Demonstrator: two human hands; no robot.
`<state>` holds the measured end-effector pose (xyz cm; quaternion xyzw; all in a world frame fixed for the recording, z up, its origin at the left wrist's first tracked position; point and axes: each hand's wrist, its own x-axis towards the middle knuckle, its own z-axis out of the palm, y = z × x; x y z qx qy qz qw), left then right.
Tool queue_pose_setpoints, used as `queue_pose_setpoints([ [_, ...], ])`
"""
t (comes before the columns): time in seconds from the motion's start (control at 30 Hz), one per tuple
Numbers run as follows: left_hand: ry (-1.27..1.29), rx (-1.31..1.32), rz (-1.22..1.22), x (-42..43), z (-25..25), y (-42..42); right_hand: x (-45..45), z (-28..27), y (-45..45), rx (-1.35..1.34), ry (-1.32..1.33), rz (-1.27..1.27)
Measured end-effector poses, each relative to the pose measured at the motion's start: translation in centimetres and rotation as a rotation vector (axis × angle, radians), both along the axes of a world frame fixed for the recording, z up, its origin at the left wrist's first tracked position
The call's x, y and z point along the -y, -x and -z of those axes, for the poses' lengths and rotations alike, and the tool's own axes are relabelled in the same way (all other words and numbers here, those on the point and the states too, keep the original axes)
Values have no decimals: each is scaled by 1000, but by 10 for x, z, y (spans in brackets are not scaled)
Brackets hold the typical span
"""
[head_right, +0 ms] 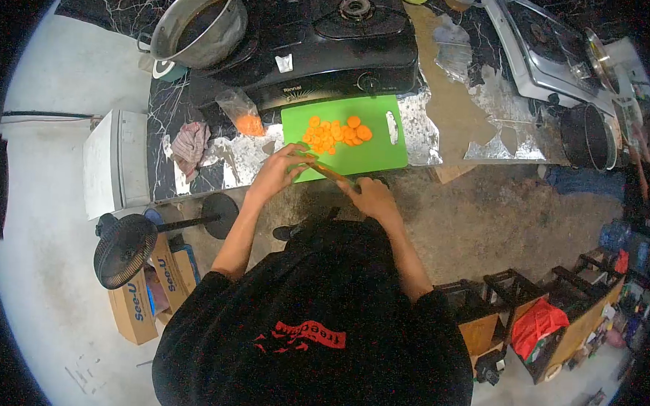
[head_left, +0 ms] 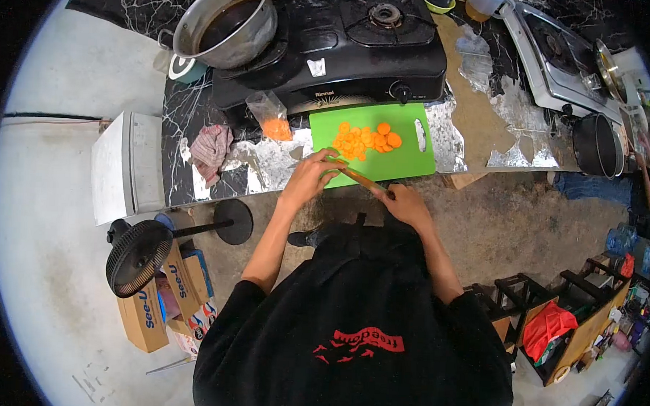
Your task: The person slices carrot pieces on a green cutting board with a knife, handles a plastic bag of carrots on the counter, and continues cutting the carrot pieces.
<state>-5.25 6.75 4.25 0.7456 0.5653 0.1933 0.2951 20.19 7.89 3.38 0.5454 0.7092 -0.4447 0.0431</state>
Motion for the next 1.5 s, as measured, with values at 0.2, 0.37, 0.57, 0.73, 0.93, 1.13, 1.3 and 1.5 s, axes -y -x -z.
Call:
queue_pose_setpoints([
  [0.2, -75, 32, -48, 1, 10, 11, 3, -2, 2, 1, -61, 20],
  [0.37, -87, 74, -80, 0, 17, 9, 7, 9, -4, 44, -96, 40],
  [0.57, 48, 27, -170, -2, 23, 8, 7, -1, -7, 89, -82, 52],
  [0.73, -18, 72, -186, -2, 21, 3, 11, 3, -7, 107, -133, 61],
  [0.93, -88, 148, -237, -3, 28, 4, 9, 3, -10, 109, -106, 70],
  [1.13, -25, 225, -241, -2, 22, 1, 11, 8, -11, 85, -124, 62],
  [1.3, -16, 231, -266, -3, 23, 4, 11, 9, -11, 72, -144, 91],
  [1.5, 89, 139, -239, 1, 25, 11, 11, 13, -12, 61, -166, 95],
])
